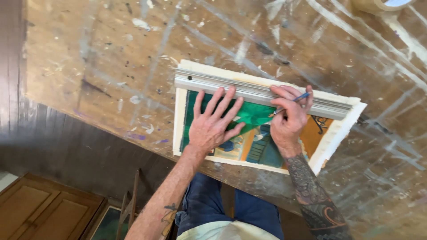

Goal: Using a ruler, triangle, and pencil to mark measurements on a printed canvas for layout.

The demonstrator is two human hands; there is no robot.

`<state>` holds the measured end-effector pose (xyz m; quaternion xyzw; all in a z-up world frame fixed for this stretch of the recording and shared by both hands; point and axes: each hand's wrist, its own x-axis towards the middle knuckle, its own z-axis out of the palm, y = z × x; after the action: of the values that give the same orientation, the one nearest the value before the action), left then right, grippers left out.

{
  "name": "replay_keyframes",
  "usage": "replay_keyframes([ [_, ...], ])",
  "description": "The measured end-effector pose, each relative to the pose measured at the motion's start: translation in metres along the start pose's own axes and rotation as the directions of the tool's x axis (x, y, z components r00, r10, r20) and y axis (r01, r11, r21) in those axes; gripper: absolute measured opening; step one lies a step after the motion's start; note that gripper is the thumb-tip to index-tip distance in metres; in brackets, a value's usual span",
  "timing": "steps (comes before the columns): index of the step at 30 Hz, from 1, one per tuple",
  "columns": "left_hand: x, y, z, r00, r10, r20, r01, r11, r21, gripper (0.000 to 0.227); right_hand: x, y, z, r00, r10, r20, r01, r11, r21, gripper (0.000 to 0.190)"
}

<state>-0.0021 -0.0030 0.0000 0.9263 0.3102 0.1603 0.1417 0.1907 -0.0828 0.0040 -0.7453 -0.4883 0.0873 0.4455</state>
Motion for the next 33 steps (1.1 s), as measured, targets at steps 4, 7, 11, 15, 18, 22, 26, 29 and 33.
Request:
replay_keyframes([
  [4,0.0,-0.003,0.0,1.0,0.013,-0.005,-0.012,1.0,0.028,0.054,-0.003,0.001,0.002,1.0,0.009,0.003,-0.009,1.0,-0.011,0.024],
  [7,-0.001,-0.004,0.001,1.0,0.019,-0.006,-0.018,0.999,0.031,0.053,-0.004,0.001,0.002,1.0,0.02,-0.006,-0.02,1.0,-0.018,0.025],
  [11,-0.001,-0.005,0.002,1.0,0.03,-0.006,-0.03,0.999,0.034,0.056,-0.003,0.0,0.002,1.0,0.01,0.004,-0.01,1.0,-0.023,0.023],
  [15,-0.001,-0.006,0.002,0.999,0.037,-0.026,-0.037,0.999,0.019,0.055,-0.009,0.0,0.0,0.993,-0.034,0.114,0.04,0.998,-0.053,0.012],
  [18,0.0,-0.005,0.001,0.999,0.033,-0.031,-0.033,0.999,0.0,0.054,-0.013,0.004,-0.005,0.984,-0.044,0.173,0.054,0.997,-0.052,0.016],
  [22,0.0,-0.006,-0.001,0.999,0.041,-0.036,-0.041,0.999,-0.006,0.054,-0.013,0.004,-0.004,0.984,-0.045,0.171,0.054,0.997,-0.052,0.015],
  [26,-0.001,-0.005,0.001,0.999,0.041,-0.034,-0.041,0.999,0.003,0.055,-0.016,0.008,-0.004,0.985,-0.011,0.172,0.016,0.999,-0.032,0.014],
  [29,-0.002,-0.005,0.0,0.999,0.04,-0.03,-0.04,0.999,-0.001,0.055,-0.011,0.0,-0.007,0.979,0.043,0.201,-0.042,0.999,-0.008,0.015],
  [33,0.001,-0.005,-0.005,0.999,0.039,-0.034,-0.039,0.999,-0.023,0.052,0.008,-0.018,-0.017,0.955,0.115,0.274,-0.126,0.992,0.025,0.011],
])
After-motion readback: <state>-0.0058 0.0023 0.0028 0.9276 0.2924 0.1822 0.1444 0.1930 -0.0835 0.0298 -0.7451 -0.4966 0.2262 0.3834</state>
